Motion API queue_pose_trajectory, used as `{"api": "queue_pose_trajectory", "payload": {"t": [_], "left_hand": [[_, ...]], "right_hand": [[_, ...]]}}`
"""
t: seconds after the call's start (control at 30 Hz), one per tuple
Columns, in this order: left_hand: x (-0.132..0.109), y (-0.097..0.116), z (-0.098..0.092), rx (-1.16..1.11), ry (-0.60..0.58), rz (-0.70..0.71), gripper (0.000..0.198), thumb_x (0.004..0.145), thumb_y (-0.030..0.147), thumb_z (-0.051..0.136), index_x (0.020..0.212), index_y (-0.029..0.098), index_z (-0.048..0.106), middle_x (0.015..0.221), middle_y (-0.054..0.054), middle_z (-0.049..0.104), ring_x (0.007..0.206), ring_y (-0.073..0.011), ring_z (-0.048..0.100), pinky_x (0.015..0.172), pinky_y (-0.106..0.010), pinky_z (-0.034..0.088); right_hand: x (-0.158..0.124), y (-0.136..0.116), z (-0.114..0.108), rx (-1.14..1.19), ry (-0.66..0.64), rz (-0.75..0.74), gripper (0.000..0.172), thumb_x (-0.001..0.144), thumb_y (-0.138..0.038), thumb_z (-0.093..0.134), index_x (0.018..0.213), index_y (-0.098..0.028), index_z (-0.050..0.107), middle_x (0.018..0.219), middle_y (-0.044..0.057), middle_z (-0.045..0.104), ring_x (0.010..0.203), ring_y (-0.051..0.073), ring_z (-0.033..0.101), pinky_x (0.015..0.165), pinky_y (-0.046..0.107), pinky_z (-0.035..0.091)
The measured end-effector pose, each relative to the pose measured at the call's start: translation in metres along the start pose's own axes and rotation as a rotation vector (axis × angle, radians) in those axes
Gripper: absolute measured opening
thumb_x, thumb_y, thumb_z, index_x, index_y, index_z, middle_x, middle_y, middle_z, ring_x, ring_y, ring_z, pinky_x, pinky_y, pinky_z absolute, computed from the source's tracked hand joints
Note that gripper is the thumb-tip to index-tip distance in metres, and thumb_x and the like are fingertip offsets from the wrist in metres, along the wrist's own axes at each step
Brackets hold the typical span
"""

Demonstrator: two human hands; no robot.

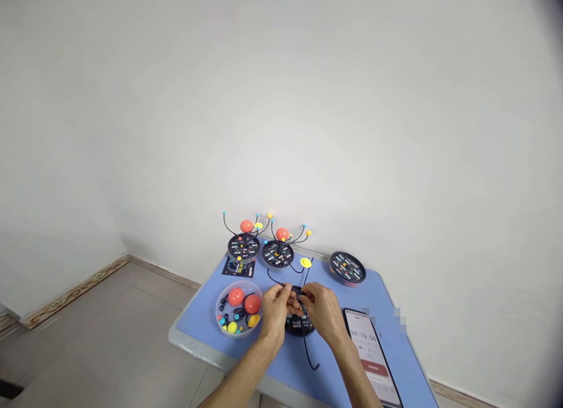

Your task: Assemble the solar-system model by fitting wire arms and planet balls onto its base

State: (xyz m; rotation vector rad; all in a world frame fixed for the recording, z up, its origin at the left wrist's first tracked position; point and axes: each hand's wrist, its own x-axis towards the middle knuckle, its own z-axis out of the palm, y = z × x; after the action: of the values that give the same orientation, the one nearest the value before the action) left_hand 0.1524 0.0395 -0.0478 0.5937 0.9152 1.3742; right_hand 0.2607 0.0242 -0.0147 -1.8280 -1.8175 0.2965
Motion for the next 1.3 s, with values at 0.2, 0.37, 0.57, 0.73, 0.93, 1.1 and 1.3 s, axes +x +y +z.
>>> {"api": "queue_pose_trajectory", "payload": {"t": [0.2,0.37,0.57,0.73,0.93,1.1,1.3], "left_hand": [[0.005,-0.006,-0.003,0.059,0.022,-0.027,0.043,0.050,0.046,0.087,0.057,0.015,0.058,0.048,0.004,0.058,0.037,-0.0113,0.057,0.034,-0.021,0.047],[0.009,-0.016,-0.009,0.103,0.036,-0.057,0.039,0.057,0.043,0.084,0.057,0.015,0.057,0.048,0.005,0.057,0.034,-0.0103,0.054,0.029,-0.020,0.042],[0.009,-0.020,-0.011,0.149,0.000,-0.090,0.029,0.064,0.036,0.078,0.064,0.016,0.057,0.045,0.007,0.052,0.031,-0.0093,0.050,0.027,-0.019,0.039],[0.004,-0.019,-0.009,0.179,-0.023,-0.118,0.019,0.069,0.027,0.071,0.065,0.014,0.057,0.046,0.005,0.053,0.031,-0.0075,0.046,0.027,-0.018,0.035],[-0.018,-0.012,-0.018,0.188,0.007,-0.083,0.029,0.067,0.027,0.070,0.091,0.014,0.060,0.068,0.004,0.055,0.040,-0.0094,0.054,0.031,-0.021,0.042],[-0.039,0.009,-0.052,0.511,-0.053,0.261,0.028,0.075,0.031,0.063,0.099,0.018,0.067,0.094,-0.005,0.062,0.054,-0.0124,0.057,0.042,-0.024,0.046],[-0.032,0.060,-0.103,1.064,-0.040,0.558,0.019,0.086,0.023,0.051,0.080,0.021,0.069,0.087,-0.006,0.068,0.075,-0.0205,0.061,0.072,-0.032,0.048]], "right_hand": [[0.001,-0.003,0.001,-0.093,-0.056,0.057,0.020,0.079,-0.008,0.057,0.070,-0.020,0.069,0.071,0.003,0.072,0.069,0.017,0.063,0.059,0.024,0.031],[-0.002,-0.004,0.009,-0.183,-0.090,0.130,0.018,0.080,-0.011,0.058,0.075,-0.021,0.072,0.078,0.005,0.075,0.076,0.020,0.068,0.057,0.025,0.030],[-0.001,-0.003,0.013,-0.233,-0.134,0.169,0.018,0.081,-0.013,0.057,0.077,-0.022,0.072,0.080,0.006,0.077,0.079,0.020,0.070,0.057,0.026,0.032],[-0.001,-0.004,0.015,-0.261,-0.162,0.176,0.018,0.084,-0.016,0.054,0.079,-0.020,0.071,0.083,0.009,0.077,0.081,0.023,0.071,0.057,0.027,0.032],[-0.004,-0.005,0.015,-0.302,-0.188,0.141,0.017,0.088,-0.017,0.053,0.083,-0.019,0.069,0.084,0.009,0.076,0.083,0.022,0.071,0.058,0.027,0.033],[-0.005,-0.007,0.014,-0.322,-0.186,0.111,0.015,0.088,-0.015,0.054,0.088,-0.017,0.069,0.090,0.010,0.075,0.087,0.023,0.070,0.062,0.027,0.035],[-0.005,-0.006,0.014,-0.304,-0.191,0.092,0.019,0.086,-0.012,0.056,0.100,-0.018,0.068,0.095,0.009,0.074,0.089,0.022,0.069,0.066,0.027,0.036]]}}
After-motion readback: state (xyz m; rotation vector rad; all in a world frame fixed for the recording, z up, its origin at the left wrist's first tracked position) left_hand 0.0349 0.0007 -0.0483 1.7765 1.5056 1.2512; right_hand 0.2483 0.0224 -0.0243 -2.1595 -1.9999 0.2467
